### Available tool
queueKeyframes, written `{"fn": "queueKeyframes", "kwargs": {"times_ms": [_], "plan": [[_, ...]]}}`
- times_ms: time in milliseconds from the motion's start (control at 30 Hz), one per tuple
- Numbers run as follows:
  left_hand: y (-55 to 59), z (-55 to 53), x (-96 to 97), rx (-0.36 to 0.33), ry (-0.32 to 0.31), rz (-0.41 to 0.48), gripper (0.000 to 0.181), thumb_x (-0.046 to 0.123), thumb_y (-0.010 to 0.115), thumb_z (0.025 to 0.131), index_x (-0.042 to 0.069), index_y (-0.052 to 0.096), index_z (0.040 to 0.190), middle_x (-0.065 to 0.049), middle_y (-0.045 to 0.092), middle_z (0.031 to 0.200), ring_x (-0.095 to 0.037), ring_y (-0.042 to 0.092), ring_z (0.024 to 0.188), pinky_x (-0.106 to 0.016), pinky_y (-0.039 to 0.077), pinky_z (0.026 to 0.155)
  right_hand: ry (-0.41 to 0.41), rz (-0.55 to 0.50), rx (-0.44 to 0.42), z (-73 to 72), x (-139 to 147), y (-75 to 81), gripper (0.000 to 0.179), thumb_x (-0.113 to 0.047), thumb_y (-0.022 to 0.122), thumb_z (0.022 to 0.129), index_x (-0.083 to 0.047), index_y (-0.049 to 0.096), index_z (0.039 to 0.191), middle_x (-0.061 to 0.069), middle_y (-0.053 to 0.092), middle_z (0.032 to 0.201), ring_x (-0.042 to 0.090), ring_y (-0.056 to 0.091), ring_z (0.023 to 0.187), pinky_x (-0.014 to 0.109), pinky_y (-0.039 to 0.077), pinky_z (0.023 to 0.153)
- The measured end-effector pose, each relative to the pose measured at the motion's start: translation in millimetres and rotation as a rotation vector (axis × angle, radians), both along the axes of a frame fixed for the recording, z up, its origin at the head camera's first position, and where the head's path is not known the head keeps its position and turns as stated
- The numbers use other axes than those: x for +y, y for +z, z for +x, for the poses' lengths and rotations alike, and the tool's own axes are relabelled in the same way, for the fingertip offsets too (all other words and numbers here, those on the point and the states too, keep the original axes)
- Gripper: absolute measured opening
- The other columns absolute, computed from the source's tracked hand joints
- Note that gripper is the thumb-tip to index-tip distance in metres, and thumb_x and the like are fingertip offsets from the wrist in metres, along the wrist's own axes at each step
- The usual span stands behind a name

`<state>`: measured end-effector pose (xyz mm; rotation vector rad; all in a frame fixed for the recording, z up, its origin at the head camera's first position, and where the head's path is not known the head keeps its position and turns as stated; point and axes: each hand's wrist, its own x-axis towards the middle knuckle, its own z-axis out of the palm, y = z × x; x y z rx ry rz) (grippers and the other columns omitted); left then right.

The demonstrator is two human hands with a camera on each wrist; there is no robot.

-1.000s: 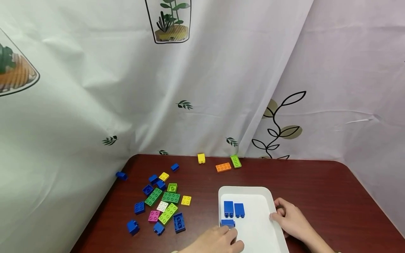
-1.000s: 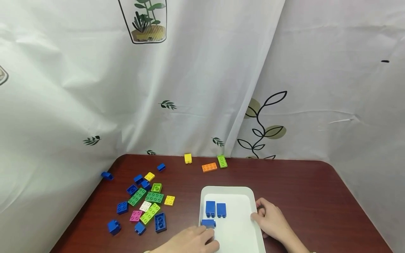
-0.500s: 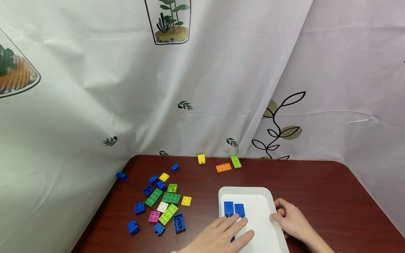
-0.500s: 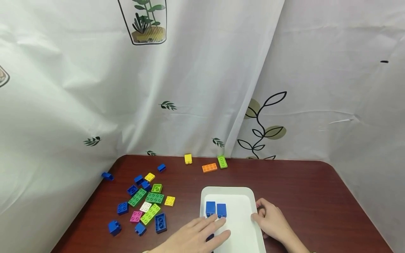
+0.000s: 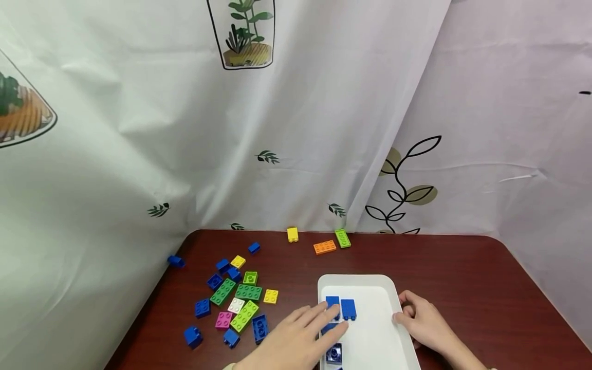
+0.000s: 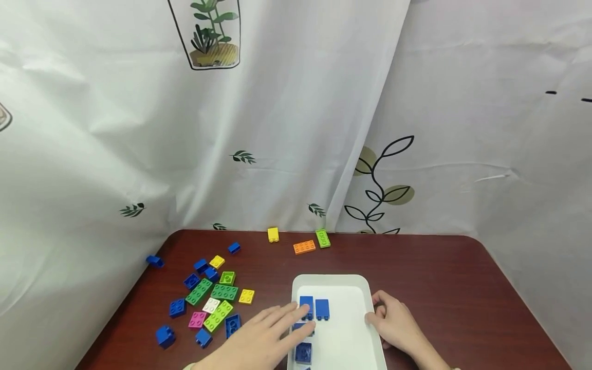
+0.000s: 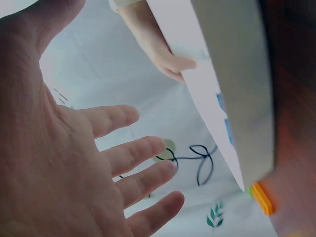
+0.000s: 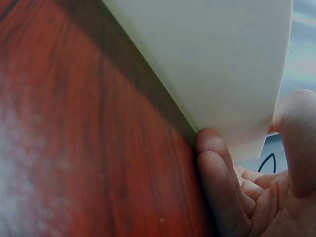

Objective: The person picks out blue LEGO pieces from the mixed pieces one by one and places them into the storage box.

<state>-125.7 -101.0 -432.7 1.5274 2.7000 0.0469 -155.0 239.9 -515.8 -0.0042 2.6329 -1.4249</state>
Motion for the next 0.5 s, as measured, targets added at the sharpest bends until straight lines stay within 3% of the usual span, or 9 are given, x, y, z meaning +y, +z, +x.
{"fn": "queueKeyframes", "kwargs": {"times_ms": [100,500], "plan": [[-0.5,-1.8,-11.4,-0.030,0.040,-0.002,0.088,0.083,0.036,0.093,0.032,0.027,0.164,0.003,0.031,0.170,-0.022,0.040,0.153,-0.045,0.049,0.114,0.002,0.000,-0.002,-0.4,0.4,0.2,0.024,-0.009,0.069,0.088,-0.003,0.058,0.109,-0.003,0.049,0.058,0.012,0.052,0.043,0.036,0.051,0.038],[-9.6,-7.5,-49.7,-0.012,0.162,0.005,0.101,0.091,0.041,0.082,0.027,0.038,0.159,-0.004,0.043,0.163,-0.027,0.051,0.142,-0.052,0.053,0.105,-0.001,-0.012,-0.010,0.9,-0.6,2.8,0.023,-0.009,0.068,0.088,-0.004,0.058,0.108,-0.003,0.049,0.058,0.012,0.052,0.043,0.036,0.052,0.038]]}}
